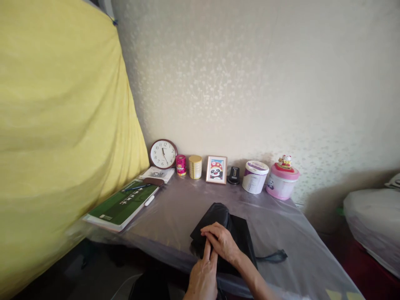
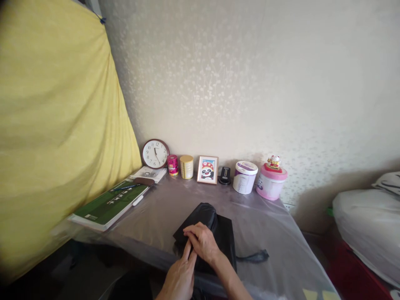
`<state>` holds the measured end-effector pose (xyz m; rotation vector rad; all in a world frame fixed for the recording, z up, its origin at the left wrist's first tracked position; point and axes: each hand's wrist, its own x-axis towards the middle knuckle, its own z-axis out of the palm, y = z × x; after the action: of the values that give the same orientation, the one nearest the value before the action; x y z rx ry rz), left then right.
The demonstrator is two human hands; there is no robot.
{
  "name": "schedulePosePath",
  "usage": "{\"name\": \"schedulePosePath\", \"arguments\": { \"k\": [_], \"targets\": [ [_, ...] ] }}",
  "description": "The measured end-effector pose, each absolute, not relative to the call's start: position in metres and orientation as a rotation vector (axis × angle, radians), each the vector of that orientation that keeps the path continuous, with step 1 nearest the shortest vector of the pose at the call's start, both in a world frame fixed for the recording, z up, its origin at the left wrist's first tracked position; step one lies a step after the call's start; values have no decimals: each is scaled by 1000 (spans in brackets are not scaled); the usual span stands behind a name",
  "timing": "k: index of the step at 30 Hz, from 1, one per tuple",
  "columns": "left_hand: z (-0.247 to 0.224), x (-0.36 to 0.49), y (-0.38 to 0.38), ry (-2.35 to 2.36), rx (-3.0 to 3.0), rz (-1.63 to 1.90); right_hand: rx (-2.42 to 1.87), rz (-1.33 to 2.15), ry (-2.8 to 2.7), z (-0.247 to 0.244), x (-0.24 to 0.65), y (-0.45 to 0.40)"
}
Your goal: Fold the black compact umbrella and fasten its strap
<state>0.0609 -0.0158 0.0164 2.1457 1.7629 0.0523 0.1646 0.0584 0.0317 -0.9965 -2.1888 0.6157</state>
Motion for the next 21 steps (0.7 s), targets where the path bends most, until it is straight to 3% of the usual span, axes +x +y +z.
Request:
{"name": "schedulePosePath", "arguments": {
  "k": [6,21],
  "targets": [
    [9,65,-14,1806,2155,61,-807,467,-2266,26,178,55],
    [23,72,-11,1872,1942,-64,-1070,291,-2368,11,191,161]
  ]
}}
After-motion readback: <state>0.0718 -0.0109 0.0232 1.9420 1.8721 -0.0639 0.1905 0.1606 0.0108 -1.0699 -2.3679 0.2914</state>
